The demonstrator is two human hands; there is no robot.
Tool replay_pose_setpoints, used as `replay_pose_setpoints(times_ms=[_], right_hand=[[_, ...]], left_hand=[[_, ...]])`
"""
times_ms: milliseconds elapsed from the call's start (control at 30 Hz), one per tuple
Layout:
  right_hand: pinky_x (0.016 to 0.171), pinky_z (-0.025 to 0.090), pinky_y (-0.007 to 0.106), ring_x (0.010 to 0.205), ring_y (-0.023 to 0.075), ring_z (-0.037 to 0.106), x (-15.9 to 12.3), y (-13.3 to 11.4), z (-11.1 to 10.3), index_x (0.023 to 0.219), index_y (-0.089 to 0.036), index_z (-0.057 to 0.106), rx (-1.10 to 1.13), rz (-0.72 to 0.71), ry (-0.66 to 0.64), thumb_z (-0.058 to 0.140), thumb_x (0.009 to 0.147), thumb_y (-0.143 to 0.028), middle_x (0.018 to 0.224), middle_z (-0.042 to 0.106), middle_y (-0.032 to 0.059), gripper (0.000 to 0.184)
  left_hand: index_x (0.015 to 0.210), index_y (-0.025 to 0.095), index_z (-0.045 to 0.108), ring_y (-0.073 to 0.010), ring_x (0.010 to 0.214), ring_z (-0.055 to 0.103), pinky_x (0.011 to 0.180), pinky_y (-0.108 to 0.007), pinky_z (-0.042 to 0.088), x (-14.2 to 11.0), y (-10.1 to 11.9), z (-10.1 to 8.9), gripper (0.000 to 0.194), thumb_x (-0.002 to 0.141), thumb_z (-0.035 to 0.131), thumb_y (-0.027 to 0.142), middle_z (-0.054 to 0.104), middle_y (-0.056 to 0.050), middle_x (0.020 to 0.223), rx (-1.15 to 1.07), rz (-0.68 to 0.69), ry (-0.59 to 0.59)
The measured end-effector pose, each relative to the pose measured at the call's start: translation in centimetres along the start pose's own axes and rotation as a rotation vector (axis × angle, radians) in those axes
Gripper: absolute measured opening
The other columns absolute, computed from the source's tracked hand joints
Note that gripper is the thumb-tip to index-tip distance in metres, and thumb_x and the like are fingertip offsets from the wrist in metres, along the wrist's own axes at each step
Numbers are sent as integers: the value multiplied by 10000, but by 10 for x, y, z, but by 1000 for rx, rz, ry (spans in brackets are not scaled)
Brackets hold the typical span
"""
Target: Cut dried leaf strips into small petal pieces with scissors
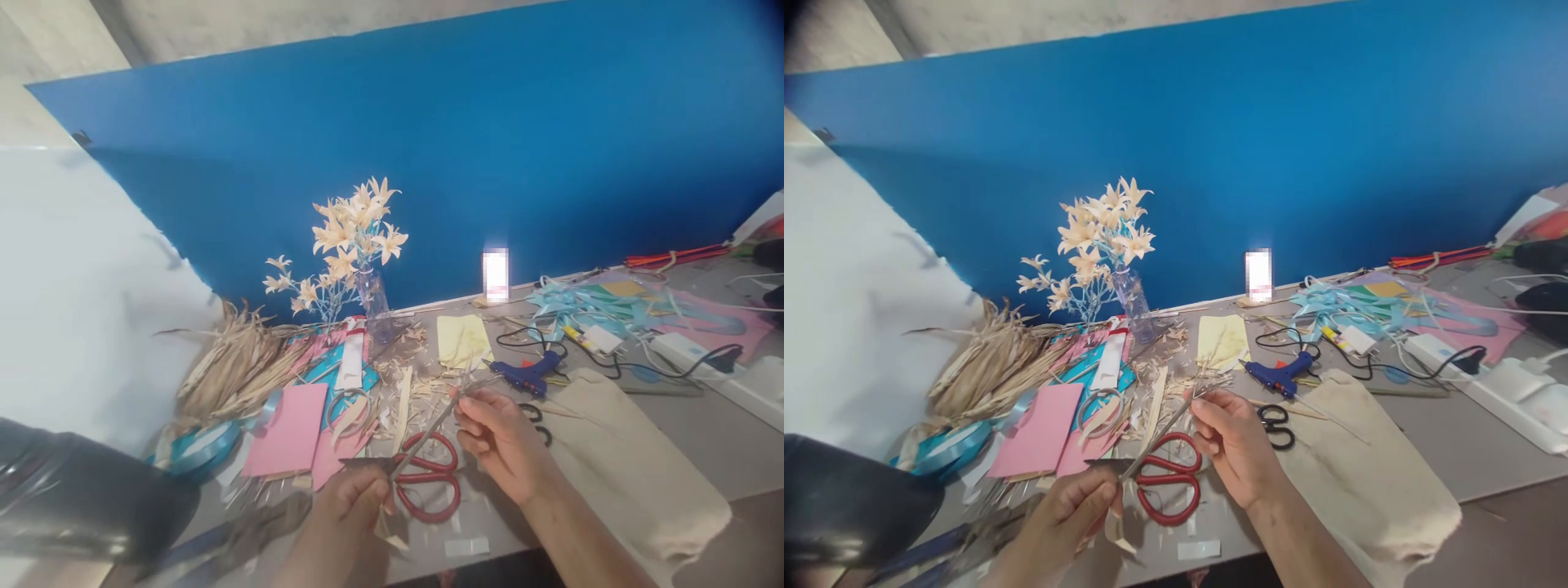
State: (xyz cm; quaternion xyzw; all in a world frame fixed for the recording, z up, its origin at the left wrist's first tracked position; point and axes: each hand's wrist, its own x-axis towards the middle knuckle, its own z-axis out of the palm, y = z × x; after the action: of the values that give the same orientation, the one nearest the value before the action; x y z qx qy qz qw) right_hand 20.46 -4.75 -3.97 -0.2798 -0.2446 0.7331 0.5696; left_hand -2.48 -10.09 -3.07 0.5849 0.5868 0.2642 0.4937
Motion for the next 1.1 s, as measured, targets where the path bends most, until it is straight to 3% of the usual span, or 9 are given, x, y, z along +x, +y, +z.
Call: replay_pose_setpoints(times_ms=[233, 333, 400, 500, 567, 667, 833, 967, 1100], right_hand=[[426, 236, 151, 521, 54, 290, 4, 5, 2, 715, -145, 680, -1, -25, -4, 849, 658, -273, 645, 477, -34, 220], [445, 254, 172, 516, 61, 310, 3, -1, 0, 729, -154, 658, -152, -41, -29, 806, 712, -344, 636, 483, -36, 241], [479, 296, 195, 526, 73, 371, 3, -10, 1, 774, -159, 661, -439, -5, -140, 745, 771, -361, 656, 533, -23, 218], [555, 360, 230, 601, 123, 511, 13, -22, 14, 843, -170, 695, -1070, 70, -452, 683, 806, -266, 716, 638, 6, 103], [594, 361, 246, 639, 146, 547, 26, -20, 35, 747, -166, 694, -1453, -118, -593, 613, 838, -199, 690, 656, 18, 126], [646, 379, 262, 729, 182, 611, 41, 5, 80, 711, -154, 680, -1771, -426, -839, 536, 889, -147, 753, 690, 65, 229], [627, 484, 298, 829, 260, 676, 40, 86, 151, 957, -153, 706, -1808, -554, -1338, 619, 893, -433, 954, 709, 130, 300], [668, 560, 378, 885, 305, 688, 41, 143, 172, 999, -139, 707, -1942, -514, -1359, 721, 815, -414, 988, 710, 153, 331], [703, 571, 394, 894, 295, 691, 50, 169, 167, 970, -141, 708, -1984, -554, -1294, 762, 771, -285, 1002, 707, 163, 252]], left_hand=[[608, 175, 555, -90, 442, 278, 431, -209, 208, 15, -27, 12, 604, 732, 532, 766, 291, 70, 429, -154, 43, -49], [600, 178, 526, -73, 411, 235, 408, -206, 163, 13, -30, 13, 616, 714, 539, 783, 275, 80, 421, -248, 15, -57], [626, 179, 531, -63, 391, 210, 396, -207, 141, 3, -24, 13, 598, 717, 557, 769, 271, 89, 423, -306, -42, -73], [644, 171, 561, -58, 376, 213, 383, -215, 142, -20, -4, 15, 581, 719, 584, 746, 297, 84, 434, -344, -82, -117], [639, 148, 599, -63, 408, 274, 407, -222, 164, -35, 11, 19, 566, 743, 599, 705, 379, 49, 479, -331, -38, -176], [678, 132, 648, -75, 460, 301, 450, -232, 189, -50, 28, 27, 530, 803, 583, 643, 391, 35, 510, -331, -11, -237], [683, 130, 681, -88, 512, 349, 492, -239, 235, -64, 32, 24, 534, 846, 546, 620, 445, 4, 572, -279, 42, -172], [654, 144, 660, -98, 501, 337, 486, -241, 227, -76, 20, 7, 578, 817, 526, 683, 389, 14, 530, -279, 47, -42], [618, 161, 624, -92, 448, 332, 457, -231, 246, -93, 6, -16, 585, 785, 535, 715, 380, 23, 490, -230, -33, 234]])
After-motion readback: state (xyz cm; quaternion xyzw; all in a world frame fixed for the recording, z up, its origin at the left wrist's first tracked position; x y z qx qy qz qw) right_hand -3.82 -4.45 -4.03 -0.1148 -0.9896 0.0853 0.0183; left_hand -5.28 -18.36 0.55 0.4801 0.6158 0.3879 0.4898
